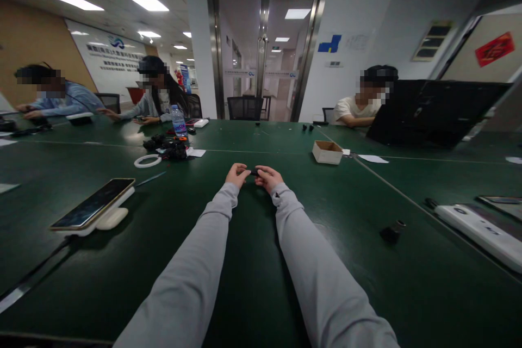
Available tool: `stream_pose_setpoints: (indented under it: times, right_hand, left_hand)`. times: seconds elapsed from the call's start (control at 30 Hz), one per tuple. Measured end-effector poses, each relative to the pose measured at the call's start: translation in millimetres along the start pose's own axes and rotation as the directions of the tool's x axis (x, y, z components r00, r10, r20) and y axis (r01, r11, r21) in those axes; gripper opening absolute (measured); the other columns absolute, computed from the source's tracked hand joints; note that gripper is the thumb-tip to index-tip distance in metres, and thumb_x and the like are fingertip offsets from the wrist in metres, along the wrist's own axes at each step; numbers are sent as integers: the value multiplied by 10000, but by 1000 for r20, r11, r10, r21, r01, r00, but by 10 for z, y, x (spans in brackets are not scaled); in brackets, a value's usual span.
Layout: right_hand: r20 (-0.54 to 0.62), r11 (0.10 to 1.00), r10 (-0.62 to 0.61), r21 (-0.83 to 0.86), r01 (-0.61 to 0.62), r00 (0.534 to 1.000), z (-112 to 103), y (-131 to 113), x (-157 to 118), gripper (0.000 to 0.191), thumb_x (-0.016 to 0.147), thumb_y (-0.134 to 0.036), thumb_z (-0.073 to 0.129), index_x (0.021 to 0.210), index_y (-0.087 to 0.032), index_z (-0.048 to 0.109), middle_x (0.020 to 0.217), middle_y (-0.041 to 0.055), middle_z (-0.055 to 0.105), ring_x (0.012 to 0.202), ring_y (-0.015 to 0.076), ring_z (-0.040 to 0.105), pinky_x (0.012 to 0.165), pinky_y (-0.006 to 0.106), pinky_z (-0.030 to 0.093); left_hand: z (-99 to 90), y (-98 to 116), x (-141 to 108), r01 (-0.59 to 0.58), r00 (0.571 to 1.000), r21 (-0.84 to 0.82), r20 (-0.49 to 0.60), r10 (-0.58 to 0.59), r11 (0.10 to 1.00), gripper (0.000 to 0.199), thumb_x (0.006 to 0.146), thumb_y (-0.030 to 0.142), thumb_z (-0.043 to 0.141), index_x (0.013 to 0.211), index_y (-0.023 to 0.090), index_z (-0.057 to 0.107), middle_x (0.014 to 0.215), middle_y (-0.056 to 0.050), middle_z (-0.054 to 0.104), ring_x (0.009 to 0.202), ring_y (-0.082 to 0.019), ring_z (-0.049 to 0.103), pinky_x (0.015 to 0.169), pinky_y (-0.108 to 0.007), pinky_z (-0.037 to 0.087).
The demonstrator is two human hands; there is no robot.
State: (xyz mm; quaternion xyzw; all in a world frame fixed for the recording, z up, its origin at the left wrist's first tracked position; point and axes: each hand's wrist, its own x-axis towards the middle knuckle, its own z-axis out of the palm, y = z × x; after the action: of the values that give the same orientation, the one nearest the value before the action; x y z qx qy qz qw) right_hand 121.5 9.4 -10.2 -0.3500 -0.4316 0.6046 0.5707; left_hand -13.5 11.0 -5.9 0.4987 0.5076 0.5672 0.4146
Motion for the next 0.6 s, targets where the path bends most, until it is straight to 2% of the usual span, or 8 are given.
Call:
stream_pose_setpoints:
  times: [0.07, 0.13, 0.2, 0.27, 0.37, 0.5, 0.6]
  right_hand:
    - [4, 1000, 4, 3, -4, 1000, 4, -2, 1, 194, 663, -147, 634, 856, -146, 614, 502, -5, 602, 429, 91, 572, 425, 187, 496]
    - [4, 1000, 2, 4, -2, 1000, 7, -4, 2, 196, 661, -144, 634, 856, -144, 613, 506, -3, 604, 428, 90, 570, 421, 186, 493]
    - [3, 1000, -2, 1, 2, 1000, 7, -5, 2, 200, 663, -146, 635, 861, -142, 613, 513, 0, 606, 430, 90, 570, 421, 186, 492]
    - [7, 1000, 1, -3, -1, 1000, 4, -6, 1, 206, 667, -152, 634, 872, -143, 613, 518, 1, 607, 436, 92, 572, 428, 190, 494]
    - [13, 1000, 5, -8, -5, 1000, 0, -4, 1, 208, 667, -156, 635, 874, -146, 615, 517, 0, 602, 444, 92, 574, 438, 191, 495]
    - [3, 1000, -5, -9, 5, 1000, 0, 2, 2, 201, 666, -151, 631, 866, -146, 611, 505, -2, 599, 437, 94, 573, 433, 192, 493]
    - [8, 1000, -1, -8, 1, 1000, 3, 4, 3, 199, 665, -146, 628, 862, -148, 607, 512, -1, 604, 441, 95, 577, 435, 192, 495]
  left_hand:
    - [-2, 0, 0, 50, 998, 22, 43, -50, 999, 228, 712, 355, 542, 812, 152, 517, 596, 16, 521, 429, -57, 458, 386, -166, 356]
    - [-3, 2, -4, 29, 997, 53, 73, -33, 998, 213, 731, 339, 521, 830, 151, 523, 561, 26, 495, 415, -52, 437, 381, -160, 346]
    - [-3, 0, -8, -28, 997, 65, 69, 23, 998, 232, 688, 278, 580, 881, 164, 521, 588, 33, 503, 441, -48, 448, 399, -151, 355]
    - [-1, -6, -7, -14, 998, 60, 59, 10, 998, 269, 688, 294, 580, 919, 175, 509, 595, 35, 516, 434, -50, 451, 398, -155, 353]
    - [1, -23, 4, 17, 998, 74, 62, -21, 997, 254, 752, 366, 483, 911, 170, 515, 522, 45, 489, 372, -49, 404, 375, -163, 323]
    - [1, -39, 19, -12, 998, 86, 54, 7, 996, 281, 702, 302, 556, 952, 183, 511, 558, 50, 504, 394, -42, 418, 384, -150, 319]
    - [2, -41, 15, 14, 997, 74, 77, -20, 997, 266, 763, 369, 454, 933, 176, 524, 496, 55, 466, 349, -45, 373, 357, -157, 284]
